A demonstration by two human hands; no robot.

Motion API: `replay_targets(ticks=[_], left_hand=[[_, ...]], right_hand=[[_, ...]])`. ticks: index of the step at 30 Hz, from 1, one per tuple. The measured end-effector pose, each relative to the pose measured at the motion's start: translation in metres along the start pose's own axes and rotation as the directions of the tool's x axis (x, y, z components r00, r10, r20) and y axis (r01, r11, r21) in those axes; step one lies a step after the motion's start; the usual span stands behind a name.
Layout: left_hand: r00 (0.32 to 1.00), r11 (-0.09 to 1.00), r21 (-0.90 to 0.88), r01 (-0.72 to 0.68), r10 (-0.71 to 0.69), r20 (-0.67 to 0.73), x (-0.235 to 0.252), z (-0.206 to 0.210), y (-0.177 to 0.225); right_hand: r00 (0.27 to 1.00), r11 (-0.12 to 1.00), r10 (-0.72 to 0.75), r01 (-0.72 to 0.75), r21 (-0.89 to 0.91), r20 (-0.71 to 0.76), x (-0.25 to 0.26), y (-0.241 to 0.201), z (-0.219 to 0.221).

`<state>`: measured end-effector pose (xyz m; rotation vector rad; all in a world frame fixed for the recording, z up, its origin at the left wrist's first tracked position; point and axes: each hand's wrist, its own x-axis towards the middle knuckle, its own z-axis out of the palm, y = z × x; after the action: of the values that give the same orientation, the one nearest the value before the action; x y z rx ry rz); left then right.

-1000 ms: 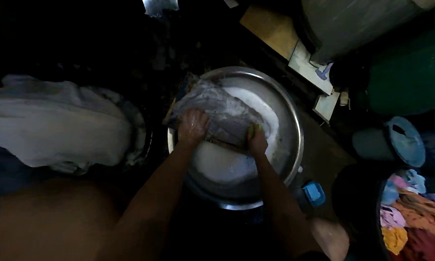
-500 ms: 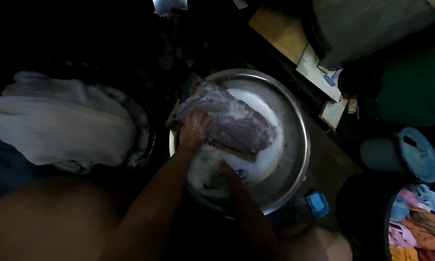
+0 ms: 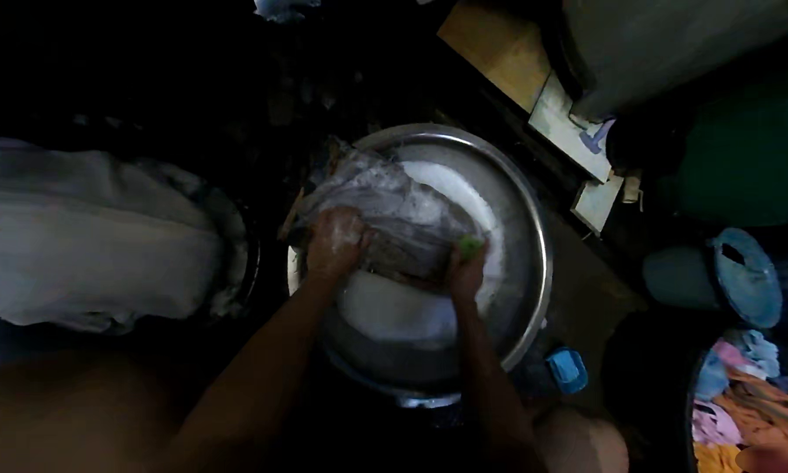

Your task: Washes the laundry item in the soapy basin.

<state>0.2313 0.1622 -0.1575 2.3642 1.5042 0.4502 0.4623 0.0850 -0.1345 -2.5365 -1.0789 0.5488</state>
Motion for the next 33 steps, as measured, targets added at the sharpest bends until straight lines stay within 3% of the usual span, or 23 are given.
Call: replay_targets(ticks=[3,5,7,10,11,13,15,17,19,21,24,26,28,30,33], left_hand=[[0.996,0.999,-0.011,0.044,-0.043,0.073,0.002,-0.012,0.002],[0.987,0.997,-0.021,0.073,-0.069,0.144,-0.002,-0.019,0.003],[0.996,1.0,0.011,-0.001,0.0,0.089,0.002,-0.013,-0.003],[0.999,1.0,0.007,-0.03,0.03,0.04,0.0,-0.004,0.0],[0.998,1.0,0.01,-0.024,0.024,0.061,0.0,-0.003,0.001],[0.995,1.0,0.01,0.002,-0.003,0.097,0.005,-0.005,0.0],[0.997,1.0,-0.003,0.016,-0.016,0.075,0.004,-0.005,-0.001],[0.984,0.997,0.008,0.081,-0.081,0.156,0.003,-0.017,0.003],[0.972,0.995,0.021,0.094,-0.096,0.215,-0.001,-0.023,0.006],[0.997,0.999,0.029,-0.036,0.034,0.065,0.004,-0.012,-0.007],[0.992,1.0,-0.01,-0.018,0.019,0.128,0.007,-0.014,0.0],[0.989,0.998,-0.053,0.045,-0.037,0.143,0.023,-0.026,0.006],[0.993,0.989,-0.104,0.11,-0.104,0.06,0.044,-0.041,0.003],[0.98,0.974,-0.114,0.196,-0.198,-0.006,0.067,-0.057,-0.003],[0.926,0.938,-0.057,0.341,-0.325,0.194,0.092,-0.077,0.005]], right_hand=[[0.948,0.917,-0.316,0.314,0.246,-0.033,-0.036,-0.108,0.03],[0.91,0.898,-0.41,0.391,0.199,0.059,-0.045,-0.119,0.05],[0.933,0.942,-0.334,0.327,0.073,0.13,-0.025,-0.058,0.047],[0.991,0.977,-0.112,0.123,-0.176,0.073,0.005,0.057,0.016],[0.997,0.976,-0.05,0.06,-0.21,0.052,0.01,0.068,0.006],[0.999,0.989,0.002,0.006,-0.146,0.054,0.015,0.029,-0.004],[0.98,0.983,-0.176,0.171,0.061,0.089,-0.004,-0.044,0.005],[0.909,0.902,-0.407,0.385,0.195,0.089,-0.031,-0.11,0.036],[0.875,0.867,-0.478,0.454,0.204,0.082,-0.04,-0.109,0.057],[0.931,0.928,-0.363,0.357,0.103,0.038,-0.022,-0.045,0.048],[0.998,0.996,-0.032,0.036,-0.079,0.052,0.003,0.068,0.008],[0.981,0.983,0.159,-0.168,0.079,0.113,0.021,0.098,-0.025],[0.949,0.855,0.285,-0.316,0.411,0.137,0.029,0.104,-0.048],[0.93,0.71,0.315,-0.364,0.603,0.191,0.031,0.097,-0.056],[0.898,0.421,0.183,-0.44,0.793,0.4,0.03,0.085,-0.042]])
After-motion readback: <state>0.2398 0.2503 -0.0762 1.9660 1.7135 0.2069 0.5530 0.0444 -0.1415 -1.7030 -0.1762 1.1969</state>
